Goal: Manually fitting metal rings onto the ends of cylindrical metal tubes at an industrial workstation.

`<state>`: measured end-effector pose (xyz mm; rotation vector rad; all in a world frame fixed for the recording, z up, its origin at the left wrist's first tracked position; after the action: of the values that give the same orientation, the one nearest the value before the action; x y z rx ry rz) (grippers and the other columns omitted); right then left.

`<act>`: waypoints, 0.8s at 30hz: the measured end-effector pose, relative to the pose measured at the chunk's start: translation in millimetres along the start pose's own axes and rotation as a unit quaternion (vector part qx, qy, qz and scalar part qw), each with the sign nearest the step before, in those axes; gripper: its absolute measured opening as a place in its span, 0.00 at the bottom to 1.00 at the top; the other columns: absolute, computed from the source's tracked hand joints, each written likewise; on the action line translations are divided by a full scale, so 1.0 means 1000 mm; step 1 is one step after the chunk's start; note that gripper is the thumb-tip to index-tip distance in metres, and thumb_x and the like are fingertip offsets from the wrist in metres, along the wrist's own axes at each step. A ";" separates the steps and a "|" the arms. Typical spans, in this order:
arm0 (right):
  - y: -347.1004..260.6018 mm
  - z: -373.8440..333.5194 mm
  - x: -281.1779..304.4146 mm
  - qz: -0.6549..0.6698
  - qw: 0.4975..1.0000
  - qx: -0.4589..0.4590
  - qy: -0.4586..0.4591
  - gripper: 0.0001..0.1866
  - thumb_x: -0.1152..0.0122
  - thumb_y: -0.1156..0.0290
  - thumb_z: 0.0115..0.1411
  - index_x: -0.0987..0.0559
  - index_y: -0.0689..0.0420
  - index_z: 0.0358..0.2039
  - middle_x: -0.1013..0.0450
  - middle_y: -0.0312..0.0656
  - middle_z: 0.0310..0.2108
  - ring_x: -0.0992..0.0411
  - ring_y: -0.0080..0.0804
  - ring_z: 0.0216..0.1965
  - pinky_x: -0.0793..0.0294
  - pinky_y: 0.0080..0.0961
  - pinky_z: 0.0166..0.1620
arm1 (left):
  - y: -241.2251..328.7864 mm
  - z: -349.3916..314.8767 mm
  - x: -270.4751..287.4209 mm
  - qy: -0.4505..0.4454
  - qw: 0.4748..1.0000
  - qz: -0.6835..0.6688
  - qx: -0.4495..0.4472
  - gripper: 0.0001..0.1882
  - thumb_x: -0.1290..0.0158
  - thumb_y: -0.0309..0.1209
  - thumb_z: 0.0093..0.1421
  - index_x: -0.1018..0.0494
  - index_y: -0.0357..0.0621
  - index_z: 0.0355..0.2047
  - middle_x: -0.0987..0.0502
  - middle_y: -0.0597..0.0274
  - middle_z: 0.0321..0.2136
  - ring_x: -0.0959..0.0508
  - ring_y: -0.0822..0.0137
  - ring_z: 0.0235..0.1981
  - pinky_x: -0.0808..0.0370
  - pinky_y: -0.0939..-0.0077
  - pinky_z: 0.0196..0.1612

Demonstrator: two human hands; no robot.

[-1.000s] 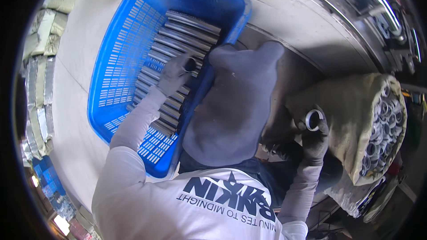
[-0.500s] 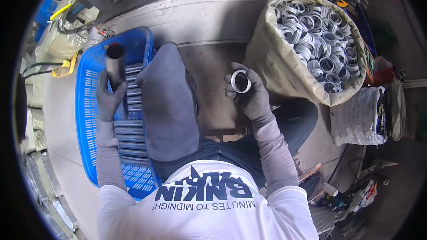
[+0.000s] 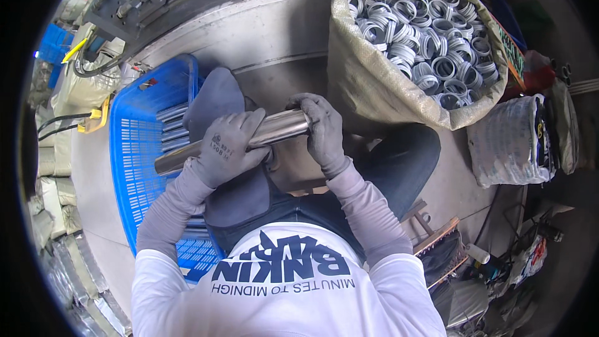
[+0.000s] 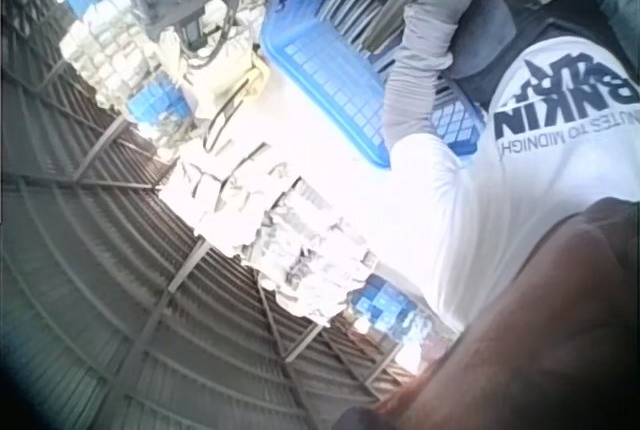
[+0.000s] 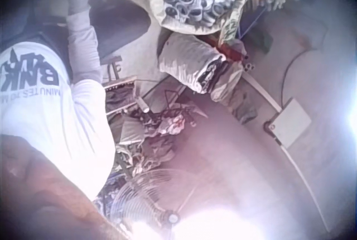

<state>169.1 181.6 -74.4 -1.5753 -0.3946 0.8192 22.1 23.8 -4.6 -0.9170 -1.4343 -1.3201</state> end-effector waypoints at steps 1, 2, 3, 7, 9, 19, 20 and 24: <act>0.000 0.001 0.000 -0.093 0.993 0.073 -0.003 0.18 0.54 0.68 0.75 0.18 0.66 0.45 0.20 0.50 0.43 0.19 0.40 0.45 0.21 0.32 0.52 | -0.001 0.000 -0.001 -0.002 1.000 -0.001 0.002 0.38 0.33 0.42 0.53 0.30 0.37 0.61 0.20 0.47 0.46 0.19 0.48 0.47 0.25 0.55 0.52; -0.001 0.001 -0.001 -0.185 0.972 0.146 -0.007 0.19 0.55 0.66 0.75 0.18 0.67 0.44 0.20 0.49 0.42 0.19 0.39 0.44 0.21 0.32 0.51 | -0.001 0.000 -0.001 0.017 1.000 0.019 -0.015 0.37 0.33 0.43 0.54 0.30 0.36 0.60 0.20 0.49 0.44 0.18 0.51 0.43 0.23 0.58 0.49; 0.001 0.000 -0.003 -0.186 0.972 0.143 -0.006 0.19 0.55 0.66 0.75 0.18 0.67 0.44 0.20 0.49 0.42 0.19 0.39 0.44 0.21 0.32 0.51 | 0.000 0.000 -0.002 0.035 0.998 0.037 -0.034 0.36 0.34 0.44 0.56 0.29 0.36 0.59 0.19 0.51 0.42 0.17 0.53 0.40 0.22 0.61 0.46; 0.007 -0.004 -0.013 -0.110 0.989 0.090 0.045 0.21 0.57 0.62 0.76 0.19 0.66 0.41 0.21 0.48 0.42 0.19 0.37 0.43 0.21 0.31 0.50 | 0.002 0.003 -0.003 0.040 0.998 0.032 -0.044 0.36 0.33 0.42 0.55 0.30 0.35 0.60 0.19 0.50 0.41 0.17 0.53 0.41 0.22 0.61 0.46; 0.010 -0.006 -0.019 -0.086 0.992 0.071 0.064 0.21 0.56 0.62 0.76 0.19 0.66 0.41 0.21 0.48 0.41 0.19 0.36 0.43 0.22 0.31 0.50 | -0.001 0.002 -0.004 0.001 1.000 0.007 -0.015 0.39 0.32 0.40 0.53 0.32 0.35 0.62 0.20 0.47 0.46 0.20 0.48 0.47 0.25 0.54 0.52; -0.001 0.006 0.009 -0.137 0.981 0.125 0.052 0.18 0.54 0.64 0.75 0.18 0.64 0.45 0.21 0.47 0.43 0.21 0.35 0.44 0.23 0.29 0.50 | 0.024 0.000 0.027 0.146 0.983 0.054 -0.096 0.36 0.32 0.40 0.54 0.29 0.35 0.60 0.19 0.49 0.47 0.18 0.50 0.45 0.22 0.59 0.51; -0.016 0.011 0.018 -0.267 0.938 0.212 0.071 0.13 0.48 0.68 0.71 0.19 0.63 0.45 0.20 0.47 0.41 0.21 0.38 0.41 0.22 0.31 0.47 | 0.023 -0.018 0.026 0.199 0.968 -0.036 -0.147 0.35 0.32 0.39 0.55 0.29 0.35 0.59 0.20 0.47 0.48 0.19 0.48 0.47 0.23 0.57 0.53; -0.045 0.013 0.045 -0.360 0.851 0.368 0.104 0.19 0.45 0.80 0.65 0.27 0.61 0.57 0.21 0.52 0.45 0.20 0.51 0.44 0.20 0.42 0.49 | 0.004 -0.037 0.013 0.203 0.934 -0.290 -0.055 0.31 0.33 0.36 0.61 0.29 0.34 0.60 0.20 0.50 0.50 0.18 0.54 0.45 0.21 0.57 0.51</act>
<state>200.5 229.6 -43.3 -0.6801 -0.4058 0.1507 27.9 -13.7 8.2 -0.2456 -1.3504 -1.9091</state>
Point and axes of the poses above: each hand's wrist, its own z-axis towards the middle knuckle, its own x-axis out of the back of the hand, y = z × x, the point moved 2 cm from there along z, towards the middle knuckle
